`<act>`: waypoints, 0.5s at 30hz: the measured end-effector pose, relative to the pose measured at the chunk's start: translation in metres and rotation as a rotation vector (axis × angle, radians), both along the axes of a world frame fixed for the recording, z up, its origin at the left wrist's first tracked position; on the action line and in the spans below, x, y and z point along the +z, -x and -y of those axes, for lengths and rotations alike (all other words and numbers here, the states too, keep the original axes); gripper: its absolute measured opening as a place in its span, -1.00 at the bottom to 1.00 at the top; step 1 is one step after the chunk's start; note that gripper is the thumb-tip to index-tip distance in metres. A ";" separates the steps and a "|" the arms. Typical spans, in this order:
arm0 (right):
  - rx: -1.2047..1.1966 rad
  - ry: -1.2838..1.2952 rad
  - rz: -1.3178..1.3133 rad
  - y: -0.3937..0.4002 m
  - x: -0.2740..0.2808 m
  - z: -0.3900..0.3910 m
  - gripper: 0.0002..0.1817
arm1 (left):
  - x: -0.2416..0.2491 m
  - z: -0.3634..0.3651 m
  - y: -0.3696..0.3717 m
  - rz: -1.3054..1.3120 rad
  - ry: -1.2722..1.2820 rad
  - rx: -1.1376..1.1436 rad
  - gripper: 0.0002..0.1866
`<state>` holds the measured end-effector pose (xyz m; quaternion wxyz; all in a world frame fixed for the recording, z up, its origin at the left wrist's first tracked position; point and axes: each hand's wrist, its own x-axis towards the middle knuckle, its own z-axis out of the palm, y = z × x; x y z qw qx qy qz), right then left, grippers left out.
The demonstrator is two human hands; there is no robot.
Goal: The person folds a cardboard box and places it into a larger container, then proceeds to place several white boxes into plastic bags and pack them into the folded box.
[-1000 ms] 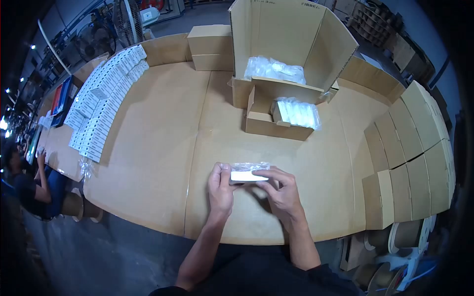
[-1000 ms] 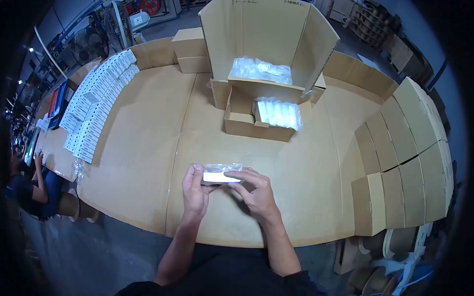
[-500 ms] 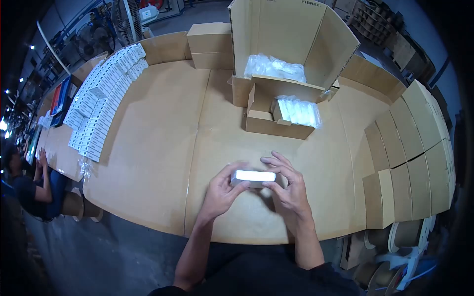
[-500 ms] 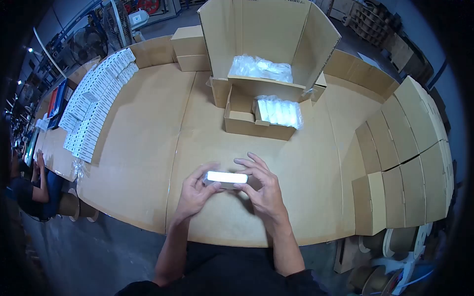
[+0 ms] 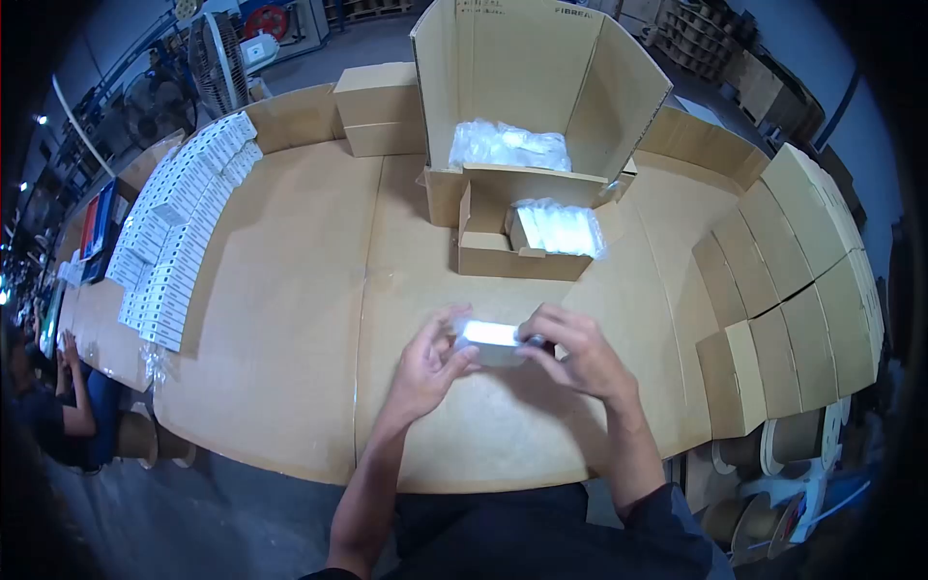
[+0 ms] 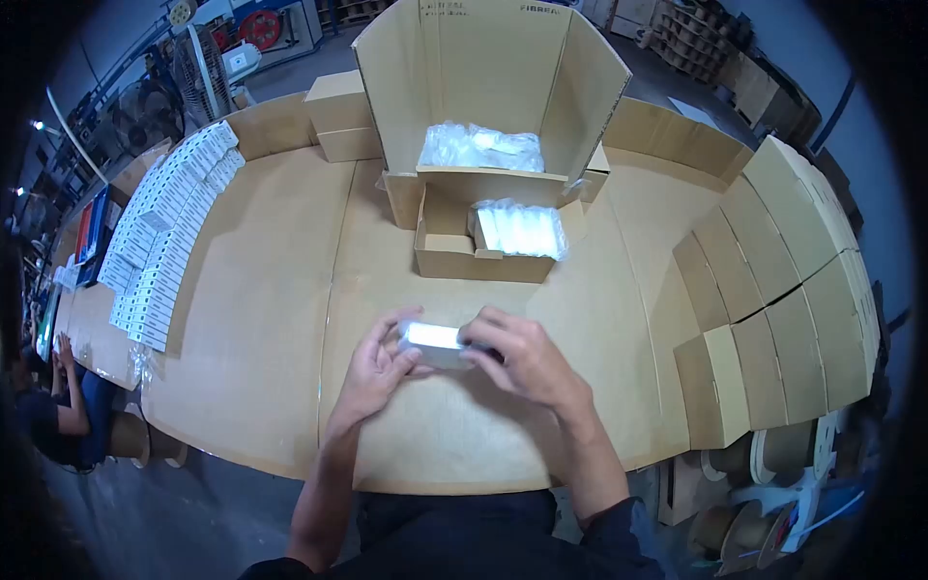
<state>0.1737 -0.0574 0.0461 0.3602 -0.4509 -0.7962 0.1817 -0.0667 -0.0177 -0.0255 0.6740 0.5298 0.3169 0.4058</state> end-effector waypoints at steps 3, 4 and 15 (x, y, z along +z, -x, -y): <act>-0.269 -0.050 -0.170 -0.010 0.005 -0.017 -0.83 | 0.016 -0.020 -0.004 -0.270 -0.232 0.110 -0.24; -0.347 -0.059 -0.248 -0.011 0.004 -0.025 -0.85 | 0.012 -0.031 -0.002 -0.484 -0.450 0.126 -0.20; -0.605 -0.355 -0.094 0.018 -0.026 -0.088 -0.85 | -0.011 -0.087 -0.014 -1.111 -1.054 0.156 -0.08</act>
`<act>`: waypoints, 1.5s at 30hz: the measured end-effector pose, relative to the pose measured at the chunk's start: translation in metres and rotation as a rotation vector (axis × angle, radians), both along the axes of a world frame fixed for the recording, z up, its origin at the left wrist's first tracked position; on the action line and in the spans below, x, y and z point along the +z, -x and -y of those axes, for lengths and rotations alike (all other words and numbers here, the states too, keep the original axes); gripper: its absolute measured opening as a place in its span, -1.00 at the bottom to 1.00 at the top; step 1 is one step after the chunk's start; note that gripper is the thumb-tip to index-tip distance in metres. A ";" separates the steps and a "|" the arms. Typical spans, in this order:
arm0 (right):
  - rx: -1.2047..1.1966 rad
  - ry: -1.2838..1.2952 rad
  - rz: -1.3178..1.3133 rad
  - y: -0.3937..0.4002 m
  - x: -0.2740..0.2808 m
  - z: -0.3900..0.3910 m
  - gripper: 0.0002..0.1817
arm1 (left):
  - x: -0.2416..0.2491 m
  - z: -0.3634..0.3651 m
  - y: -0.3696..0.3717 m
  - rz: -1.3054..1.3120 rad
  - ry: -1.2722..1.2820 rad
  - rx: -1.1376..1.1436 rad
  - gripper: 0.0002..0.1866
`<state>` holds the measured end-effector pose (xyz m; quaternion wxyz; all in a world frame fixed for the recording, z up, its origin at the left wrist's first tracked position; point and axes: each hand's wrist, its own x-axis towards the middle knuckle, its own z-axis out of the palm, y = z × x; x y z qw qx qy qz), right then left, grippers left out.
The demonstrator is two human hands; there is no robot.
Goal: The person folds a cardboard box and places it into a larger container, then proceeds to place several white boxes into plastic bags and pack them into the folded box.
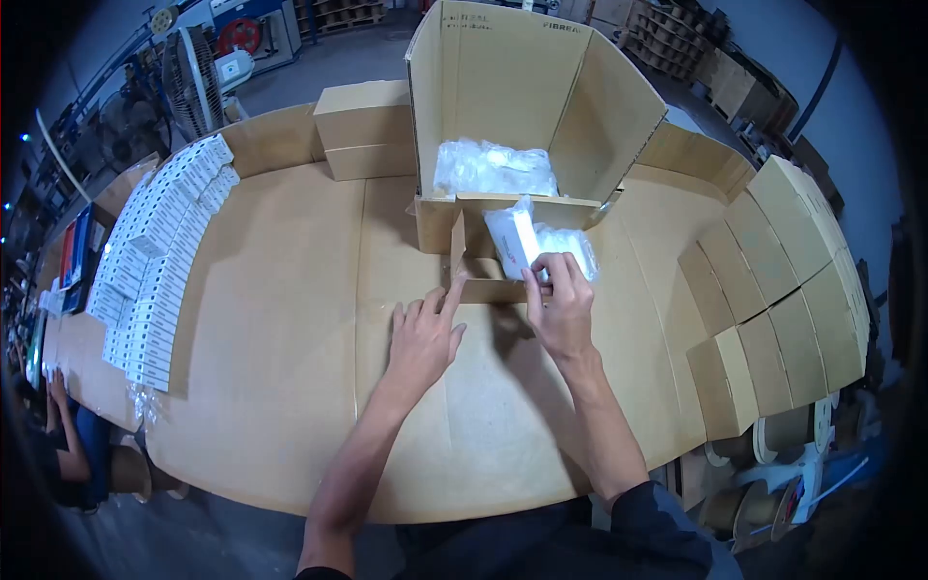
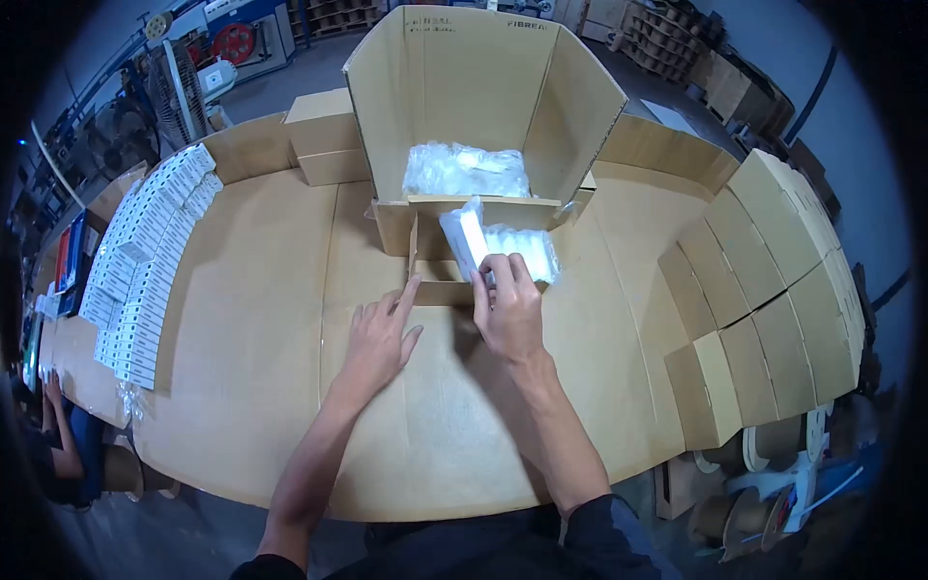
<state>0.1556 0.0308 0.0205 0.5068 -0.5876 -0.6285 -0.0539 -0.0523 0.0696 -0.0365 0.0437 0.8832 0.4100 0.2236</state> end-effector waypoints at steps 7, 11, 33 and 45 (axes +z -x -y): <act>-0.119 0.165 0.135 -0.004 -0.013 -0.013 -0.81 | -0.007 -0.003 0.001 -0.022 -0.031 -0.013 -0.07; -0.182 0.272 0.131 -0.001 -0.016 -0.022 -0.80 | -0.006 -0.002 -0.001 -0.039 -0.034 0.002 -0.07; -0.187 0.327 0.149 0.018 -0.010 -0.007 -0.60 | 0.020 0.032 0.053 0.060 0.146 0.087 -0.23; 0.698 0.300 0.202 0.228 -0.002 -0.116 -0.51 | 0.036 -0.005 0.304 0.138 -0.091 0.497 -0.63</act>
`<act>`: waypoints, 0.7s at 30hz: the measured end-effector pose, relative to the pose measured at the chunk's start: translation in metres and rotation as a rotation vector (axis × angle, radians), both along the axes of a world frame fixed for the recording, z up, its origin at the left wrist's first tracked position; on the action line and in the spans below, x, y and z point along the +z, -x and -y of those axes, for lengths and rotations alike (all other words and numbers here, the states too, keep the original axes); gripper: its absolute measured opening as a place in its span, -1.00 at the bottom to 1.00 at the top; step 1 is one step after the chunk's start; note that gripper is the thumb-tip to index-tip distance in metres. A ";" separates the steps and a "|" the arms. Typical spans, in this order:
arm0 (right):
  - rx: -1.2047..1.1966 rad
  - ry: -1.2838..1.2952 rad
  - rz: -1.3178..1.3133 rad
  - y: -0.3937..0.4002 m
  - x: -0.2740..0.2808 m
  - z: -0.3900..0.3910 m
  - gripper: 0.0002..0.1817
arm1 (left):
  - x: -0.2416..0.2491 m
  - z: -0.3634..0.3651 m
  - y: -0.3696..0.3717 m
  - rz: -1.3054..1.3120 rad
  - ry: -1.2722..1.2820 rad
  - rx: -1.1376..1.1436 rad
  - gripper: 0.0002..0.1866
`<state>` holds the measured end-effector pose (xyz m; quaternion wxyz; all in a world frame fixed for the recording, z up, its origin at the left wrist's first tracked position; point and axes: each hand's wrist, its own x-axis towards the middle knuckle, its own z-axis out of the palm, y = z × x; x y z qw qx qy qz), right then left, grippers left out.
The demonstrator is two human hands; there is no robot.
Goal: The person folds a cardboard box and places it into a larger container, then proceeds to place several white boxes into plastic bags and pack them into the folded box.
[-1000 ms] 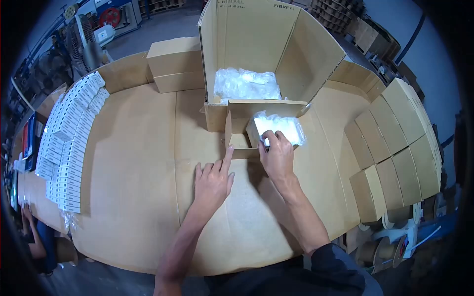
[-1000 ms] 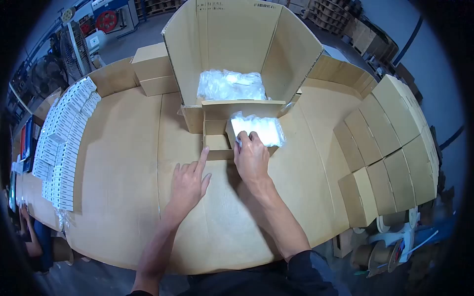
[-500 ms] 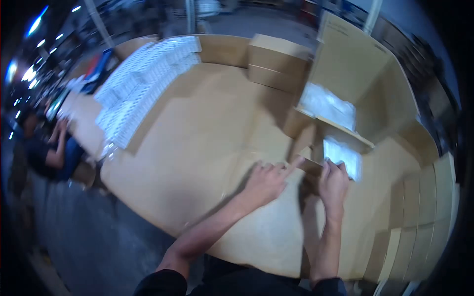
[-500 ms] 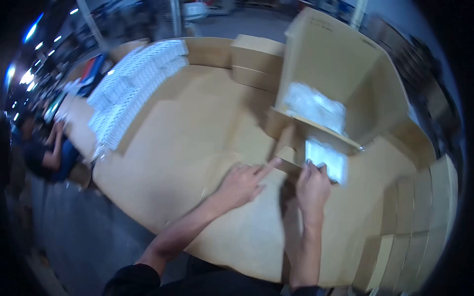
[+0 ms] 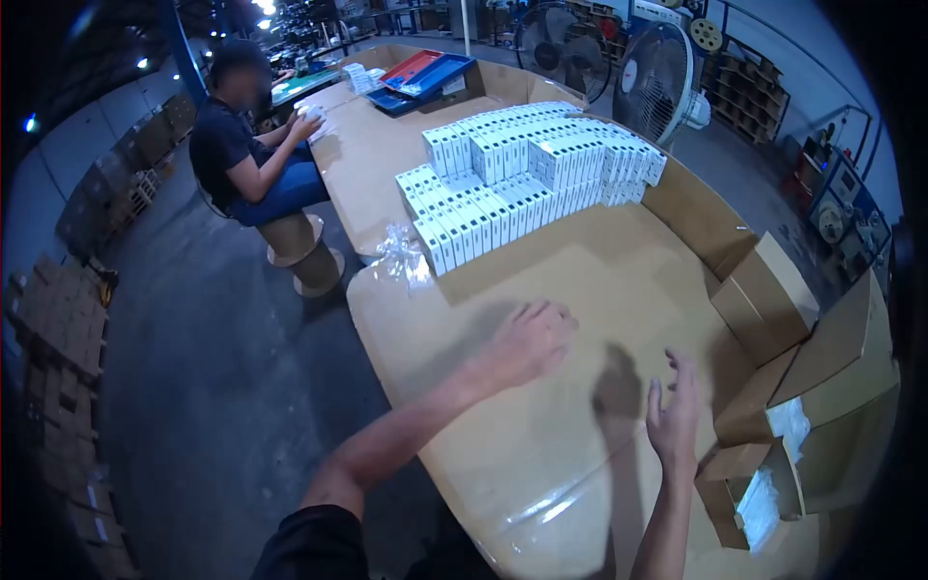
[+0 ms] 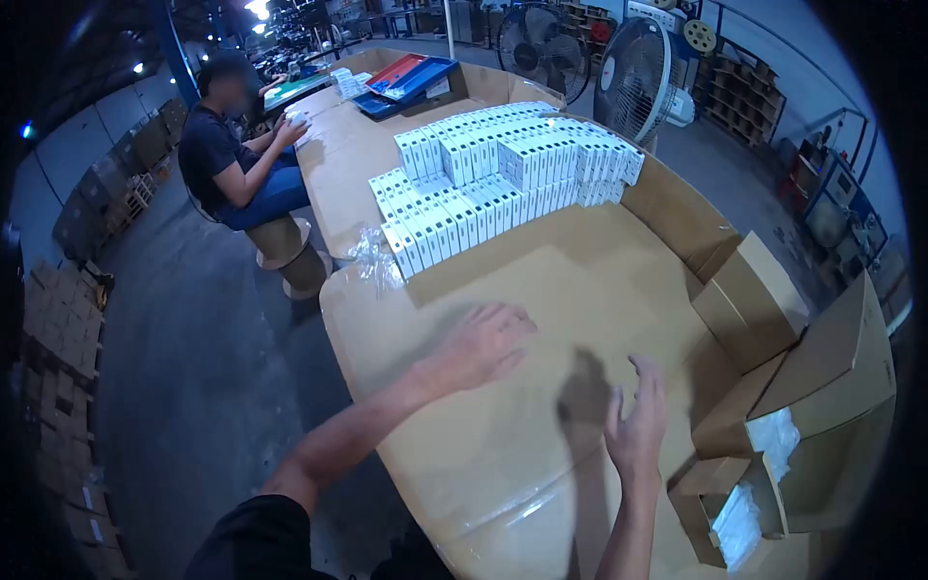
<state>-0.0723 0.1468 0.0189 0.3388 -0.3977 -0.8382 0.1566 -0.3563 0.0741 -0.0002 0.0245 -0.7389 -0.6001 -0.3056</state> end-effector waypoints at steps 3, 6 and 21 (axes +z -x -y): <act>0.129 -0.007 0.032 0.065 0.002 -0.041 -0.47 | 0.010 -0.028 0.058 -0.029 -0.048 0.058 -0.52; 0.206 0.010 0.000 0.124 0.008 -0.086 -0.39 | 0.019 -0.067 0.102 -0.062 -0.086 0.071 -0.40; 0.175 -0.307 0.164 0.304 0.038 -0.247 -0.14 | 0.037 -0.233 0.199 -0.137 -0.253 0.087 -0.29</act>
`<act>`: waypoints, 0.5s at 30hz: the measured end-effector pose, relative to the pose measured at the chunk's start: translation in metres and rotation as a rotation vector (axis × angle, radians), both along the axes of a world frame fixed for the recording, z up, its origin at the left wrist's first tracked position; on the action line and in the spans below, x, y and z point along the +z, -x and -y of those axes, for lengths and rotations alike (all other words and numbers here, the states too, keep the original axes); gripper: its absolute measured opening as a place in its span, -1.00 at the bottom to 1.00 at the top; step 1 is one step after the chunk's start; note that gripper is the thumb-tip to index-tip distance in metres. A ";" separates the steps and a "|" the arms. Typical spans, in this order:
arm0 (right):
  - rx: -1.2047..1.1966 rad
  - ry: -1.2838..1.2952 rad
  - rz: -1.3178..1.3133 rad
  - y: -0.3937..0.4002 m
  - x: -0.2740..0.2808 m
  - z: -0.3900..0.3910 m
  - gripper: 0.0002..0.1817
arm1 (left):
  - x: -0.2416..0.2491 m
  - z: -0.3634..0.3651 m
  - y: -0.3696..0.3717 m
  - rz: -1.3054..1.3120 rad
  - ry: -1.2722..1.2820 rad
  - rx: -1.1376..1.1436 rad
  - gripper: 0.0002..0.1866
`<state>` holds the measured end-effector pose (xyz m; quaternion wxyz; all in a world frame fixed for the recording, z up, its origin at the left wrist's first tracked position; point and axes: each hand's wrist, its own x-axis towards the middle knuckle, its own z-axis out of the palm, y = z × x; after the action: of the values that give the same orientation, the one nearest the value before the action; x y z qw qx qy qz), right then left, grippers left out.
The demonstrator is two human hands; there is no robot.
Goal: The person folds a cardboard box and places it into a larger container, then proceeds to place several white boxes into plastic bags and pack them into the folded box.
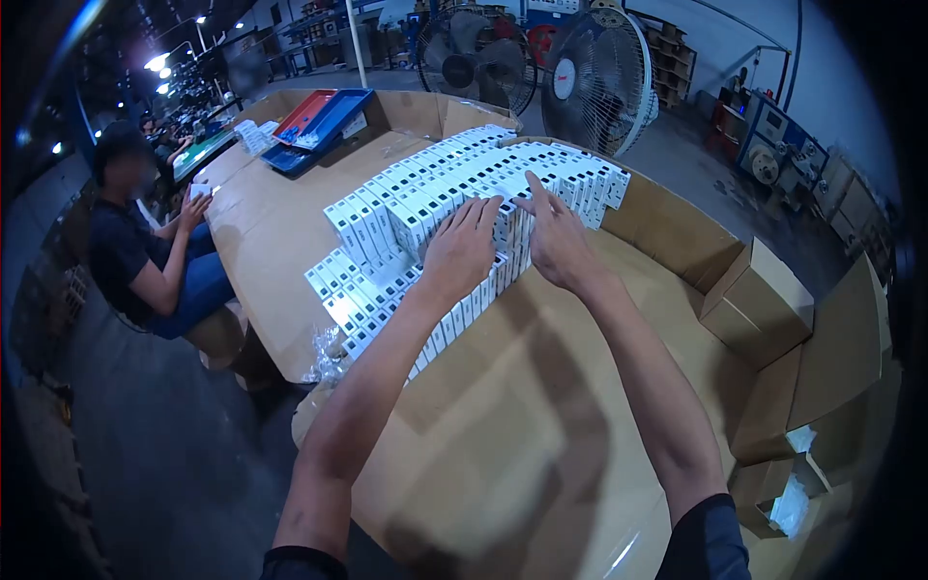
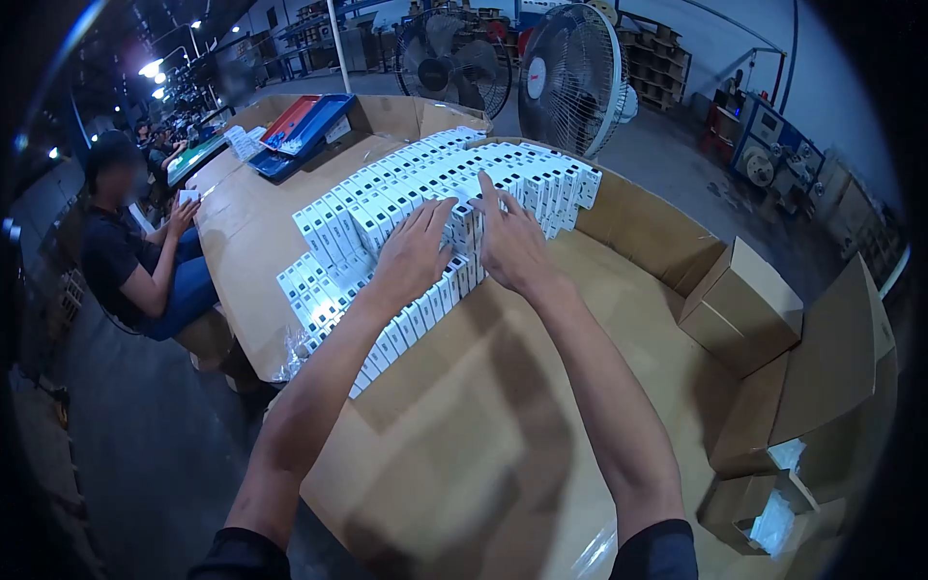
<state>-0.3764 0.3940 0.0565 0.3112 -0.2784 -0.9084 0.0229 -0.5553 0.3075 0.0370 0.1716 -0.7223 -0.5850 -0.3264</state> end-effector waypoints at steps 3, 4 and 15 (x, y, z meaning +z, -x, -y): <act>-0.077 0.054 0.070 0.004 0.005 0.005 -0.15 | -0.002 0.003 0.004 0.017 -0.018 -0.028 -0.32; -0.083 0.049 0.098 0.005 0.007 0.006 -0.16 | -0.002 0.004 0.005 0.018 -0.033 -0.041 -0.34; -0.019 0.152 0.039 -0.005 0.021 0.015 -0.15 | 0.012 0.020 0.007 -0.037 -0.062 -0.034 -0.62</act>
<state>-0.3718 0.3785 0.0771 0.2716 -0.3104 -0.9071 0.0835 -0.5626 0.2878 0.0494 0.1990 -0.7324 -0.5592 -0.3336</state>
